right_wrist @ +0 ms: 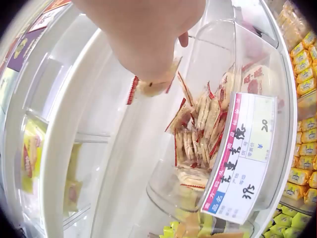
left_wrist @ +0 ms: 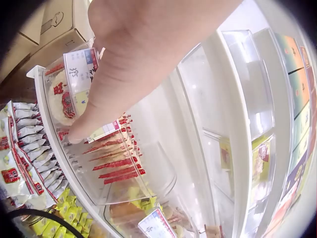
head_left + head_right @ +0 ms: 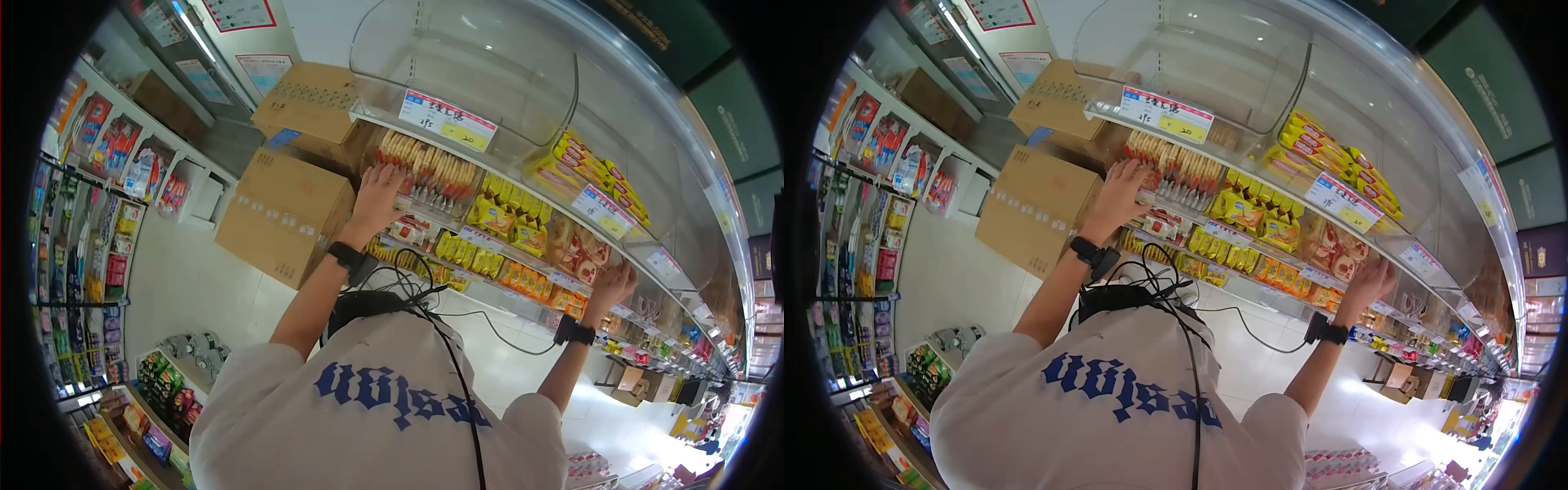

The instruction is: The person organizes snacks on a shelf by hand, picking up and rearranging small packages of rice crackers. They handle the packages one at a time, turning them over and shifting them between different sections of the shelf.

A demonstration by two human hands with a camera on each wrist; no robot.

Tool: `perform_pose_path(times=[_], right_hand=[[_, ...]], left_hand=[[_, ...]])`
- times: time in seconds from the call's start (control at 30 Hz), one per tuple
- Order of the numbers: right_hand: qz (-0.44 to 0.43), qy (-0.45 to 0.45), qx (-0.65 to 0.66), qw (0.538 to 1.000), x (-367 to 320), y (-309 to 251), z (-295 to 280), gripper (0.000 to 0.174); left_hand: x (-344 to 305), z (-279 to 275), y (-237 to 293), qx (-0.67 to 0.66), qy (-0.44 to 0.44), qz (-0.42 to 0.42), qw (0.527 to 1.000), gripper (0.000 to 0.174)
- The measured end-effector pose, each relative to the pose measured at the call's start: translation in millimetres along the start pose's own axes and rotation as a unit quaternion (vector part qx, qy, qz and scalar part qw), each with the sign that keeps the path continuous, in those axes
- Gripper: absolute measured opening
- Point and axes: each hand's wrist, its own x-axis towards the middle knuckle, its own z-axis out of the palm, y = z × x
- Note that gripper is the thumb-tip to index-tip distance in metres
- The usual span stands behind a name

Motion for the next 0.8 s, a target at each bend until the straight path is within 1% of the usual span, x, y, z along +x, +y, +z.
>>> perform_pose_path(times=[0.03, 0.1, 0.13, 0.17, 0.27, 0.37, 0.47, 0.53, 0.6, 0.67, 0.8], right_hand=[[0.03, 0.011, 0.055, 0.998, -6.5, -13.7, -7.3, 0.035], [0.036, -0.033, 0.059, 0.997, -10.2, -38.6, -30.0, 0.039], [0.092, -0.06, 0.155, 0.982, -12.2, -46.9, -34.6, 0.039], [0.147, -0.086, 0.249, 0.954, -14.2, -55.8, -38.8, 0.039], [0.131, -0.188, 0.372, 0.899, -18.2, -125.8, -55.3, 0.042], [0.137, -0.27, 0.39, 0.869, -28.2, -162.4, -50.2, 0.041], [0.04, -0.342, 0.37, 0.863, -39.9, -182.2, -23.3, 0.039], [0.121, -0.402, 0.406, 0.812, -48.7, -232.4, -8.5, 0.041], [0.059, -0.383, 0.459, 0.8, -56.1, -288.6, 11.7, 0.043], [-0.01, -0.405, 0.365, 0.838, -53.1, -331.4, 27.8, 0.041], [-0.166, -0.359, 0.323, 0.859, -52.1, -400.6, 78.7, 0.038]], left_hand=[[0.1, -1.1, 0.6, 0.001, -0.003, -0.004, 1.0, 0.085], [0.6, -4.3, 2.7, 0.002, -0.01, -0.007, 1.0, 0.083], [0.4, -3.8, 2.7, 0.01, -0.015, -0.009, 1.0, 0.083], [0.6, -3.9, 2.8, 0.017, -0.019, -0.01, 1.0, 0.082], [1.8, -3.0, 2.8, 0.026, -0.027, -0.012, 0.999, 0.082], [2.4, -4.1, 4.0, 0.025, -0.039, -0.018, 0.999, 0.082], [2.0, -7.0, 4.8, 0.022, -0.038, -0.02, 0.999, 0.081], [0.0, -6.9, 5.1, 0.019, -0.034, -0.018, 0.999, 0.082], [-0.7, -4.9, 3.1, 0.017, -0.028, -0.013, 0.999, 0.083], [-4.4, 1.7, 0.4, 0.005, 0.013, 0.0, 1.0, 0.083], [-7.9, 7.9, -0.5, -0.028, 0.069, 0.0, 0.997, 0.082]])
